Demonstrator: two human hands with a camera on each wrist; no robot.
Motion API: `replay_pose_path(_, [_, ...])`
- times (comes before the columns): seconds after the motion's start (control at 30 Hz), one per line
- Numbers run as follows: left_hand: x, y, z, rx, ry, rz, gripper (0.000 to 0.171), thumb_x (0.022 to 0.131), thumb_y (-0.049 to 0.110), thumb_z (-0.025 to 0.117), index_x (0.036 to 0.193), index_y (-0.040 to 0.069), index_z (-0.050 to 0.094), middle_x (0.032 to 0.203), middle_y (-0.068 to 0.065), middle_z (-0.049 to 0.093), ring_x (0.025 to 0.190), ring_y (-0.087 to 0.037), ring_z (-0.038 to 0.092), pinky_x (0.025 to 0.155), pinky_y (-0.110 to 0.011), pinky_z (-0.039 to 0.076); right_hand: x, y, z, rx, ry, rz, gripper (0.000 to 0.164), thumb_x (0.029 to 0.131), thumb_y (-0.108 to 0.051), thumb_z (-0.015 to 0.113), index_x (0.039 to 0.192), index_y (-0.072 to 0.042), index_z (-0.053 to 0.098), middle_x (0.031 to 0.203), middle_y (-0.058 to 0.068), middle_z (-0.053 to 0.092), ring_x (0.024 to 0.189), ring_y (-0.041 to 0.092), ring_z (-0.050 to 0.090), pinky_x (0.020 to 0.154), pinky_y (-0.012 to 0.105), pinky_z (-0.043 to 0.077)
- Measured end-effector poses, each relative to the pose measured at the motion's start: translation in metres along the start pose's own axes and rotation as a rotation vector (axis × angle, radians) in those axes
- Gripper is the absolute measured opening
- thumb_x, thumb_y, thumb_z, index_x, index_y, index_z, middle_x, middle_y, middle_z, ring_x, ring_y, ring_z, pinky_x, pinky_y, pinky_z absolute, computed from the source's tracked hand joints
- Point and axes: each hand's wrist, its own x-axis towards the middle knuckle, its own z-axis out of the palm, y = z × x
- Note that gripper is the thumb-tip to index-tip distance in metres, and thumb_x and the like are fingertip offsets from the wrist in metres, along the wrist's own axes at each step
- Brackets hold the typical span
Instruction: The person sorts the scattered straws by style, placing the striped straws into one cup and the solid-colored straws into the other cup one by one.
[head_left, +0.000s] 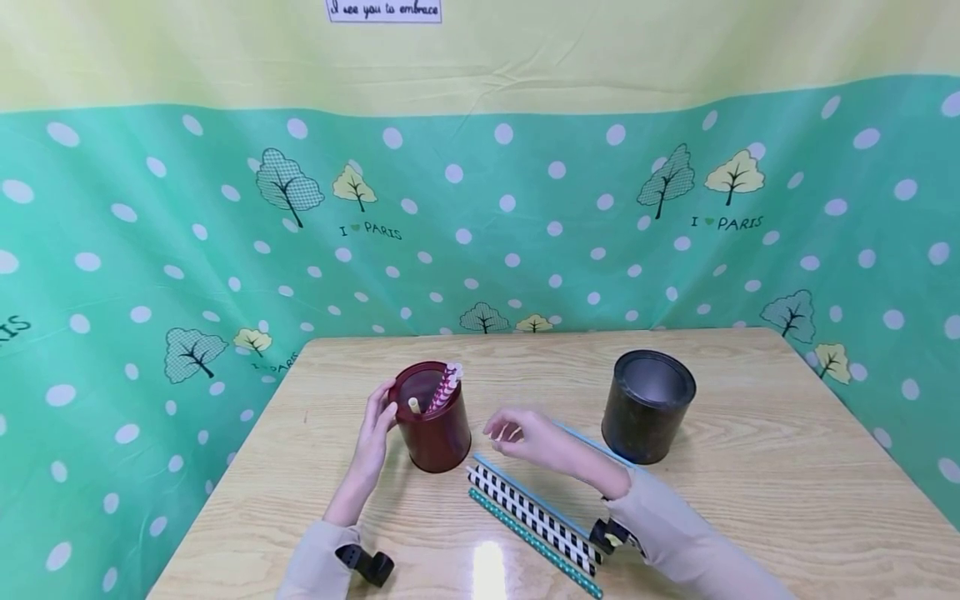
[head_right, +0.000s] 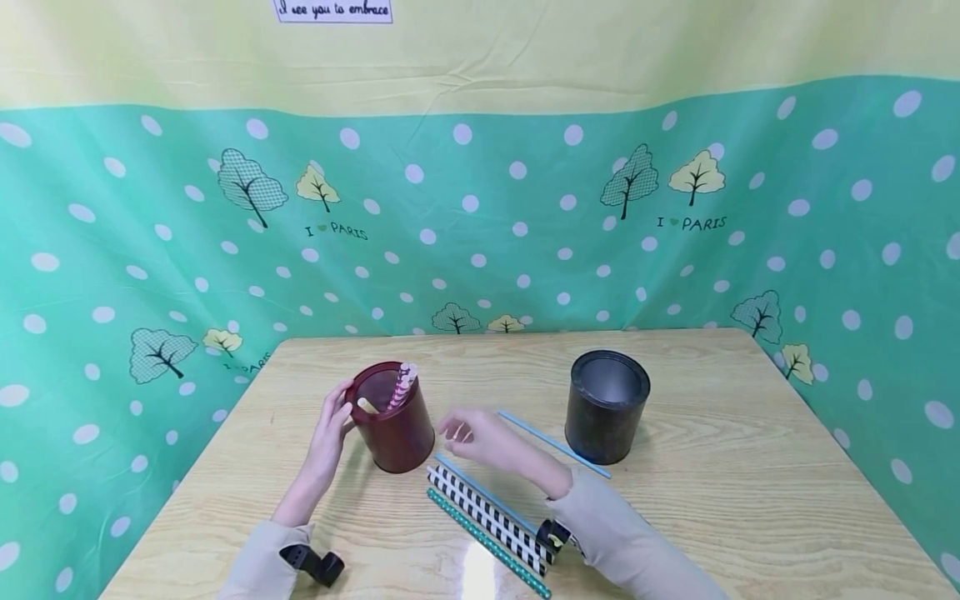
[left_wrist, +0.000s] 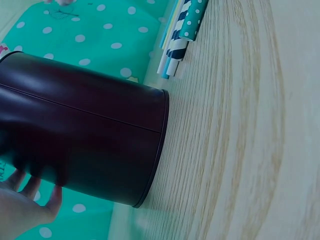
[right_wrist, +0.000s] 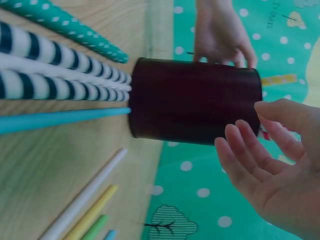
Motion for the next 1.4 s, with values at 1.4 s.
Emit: replay_pose_path(1.4, [0.005, -0.024, -0.008, -0.004, -0.015, 0.022, 0.041, 0.096, 0.015, 0.034, 0.132, -0.002, 0.028, 0.126, -0.002, 0.038, 0.111, 0.001, 0.039, 0.084, -0.020, 0.035, -0.024, 0.050, 0.033, -0.152, -0.187, 0.071, 0.022, 0.073, 0.003, 0.063, 0.094, -0.004, 0.063, 0.087, 0.000, 0.061, 0.068, 0.001, 0.051, 0.060, 0.017, 0.043])
